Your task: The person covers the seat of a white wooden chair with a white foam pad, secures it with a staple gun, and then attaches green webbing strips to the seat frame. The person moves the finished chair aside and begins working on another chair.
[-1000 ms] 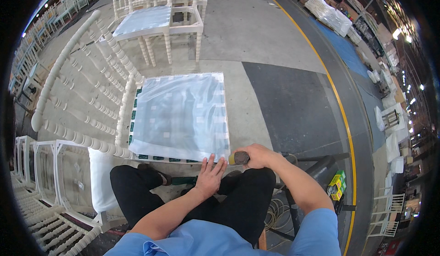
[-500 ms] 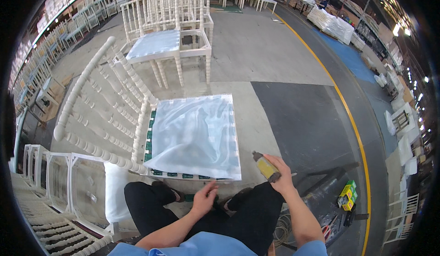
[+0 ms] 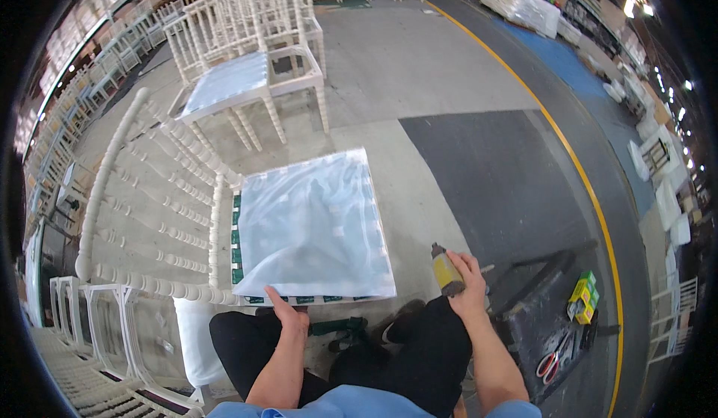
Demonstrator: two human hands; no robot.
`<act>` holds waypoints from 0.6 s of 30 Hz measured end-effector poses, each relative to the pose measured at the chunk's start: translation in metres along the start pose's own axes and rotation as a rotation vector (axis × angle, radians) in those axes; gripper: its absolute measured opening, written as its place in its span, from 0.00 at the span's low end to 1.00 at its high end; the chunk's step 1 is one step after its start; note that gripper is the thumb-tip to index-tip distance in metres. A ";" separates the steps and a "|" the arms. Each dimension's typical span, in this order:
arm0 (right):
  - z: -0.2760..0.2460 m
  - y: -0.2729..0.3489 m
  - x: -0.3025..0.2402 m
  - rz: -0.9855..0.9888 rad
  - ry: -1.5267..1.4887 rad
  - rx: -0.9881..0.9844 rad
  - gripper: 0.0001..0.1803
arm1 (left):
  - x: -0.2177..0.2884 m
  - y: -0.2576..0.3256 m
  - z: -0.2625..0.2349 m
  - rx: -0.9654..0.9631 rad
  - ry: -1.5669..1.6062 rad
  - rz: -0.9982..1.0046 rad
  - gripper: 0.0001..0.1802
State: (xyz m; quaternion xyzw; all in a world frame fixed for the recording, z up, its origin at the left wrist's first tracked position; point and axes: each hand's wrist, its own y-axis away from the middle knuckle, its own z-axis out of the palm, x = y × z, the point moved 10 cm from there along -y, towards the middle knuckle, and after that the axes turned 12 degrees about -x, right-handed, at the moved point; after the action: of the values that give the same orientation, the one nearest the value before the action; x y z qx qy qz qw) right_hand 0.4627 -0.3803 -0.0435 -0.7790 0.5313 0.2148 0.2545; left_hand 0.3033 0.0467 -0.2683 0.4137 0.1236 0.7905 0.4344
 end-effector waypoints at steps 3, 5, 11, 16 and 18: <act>-0.009 0.001 0.000 0.040 0.017 -0.013 0.35 | -0.003 0.004 -0.009 0.028 -0.034 -0.017 0.45; -0.014 0.002 0.001 0.053 0.021 0.020 0.36 | -0.008 0.006 -0.008 -0.022 -0.044 -0.059 0.45; -0.011 -0.002 0.003 0.117 -0.001 0.002 0.36 | -0.015 -0.011 0.000 -0.211 -0.198 -0.115 0.43; -0.017 -0.002 0.009 0.102 0.009 0.012 0.38 | 0.004 -0.080 0.058 -0.343 -0.489 -0.404 0.46; -0.014 -0.009 0.003 0.041 -0.002 0.024 0.39 | 0.037 -0.117 0.075 -0.366 -0.535 -0.427 0.49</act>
State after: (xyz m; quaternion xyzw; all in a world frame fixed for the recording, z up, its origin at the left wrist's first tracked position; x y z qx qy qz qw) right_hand 0.4734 -0.3889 -0.0327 -0.7646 0.5495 0.2141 0.2600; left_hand 0.4186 0.1332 -0.2655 0.4858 -0.0539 0.5556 0.6726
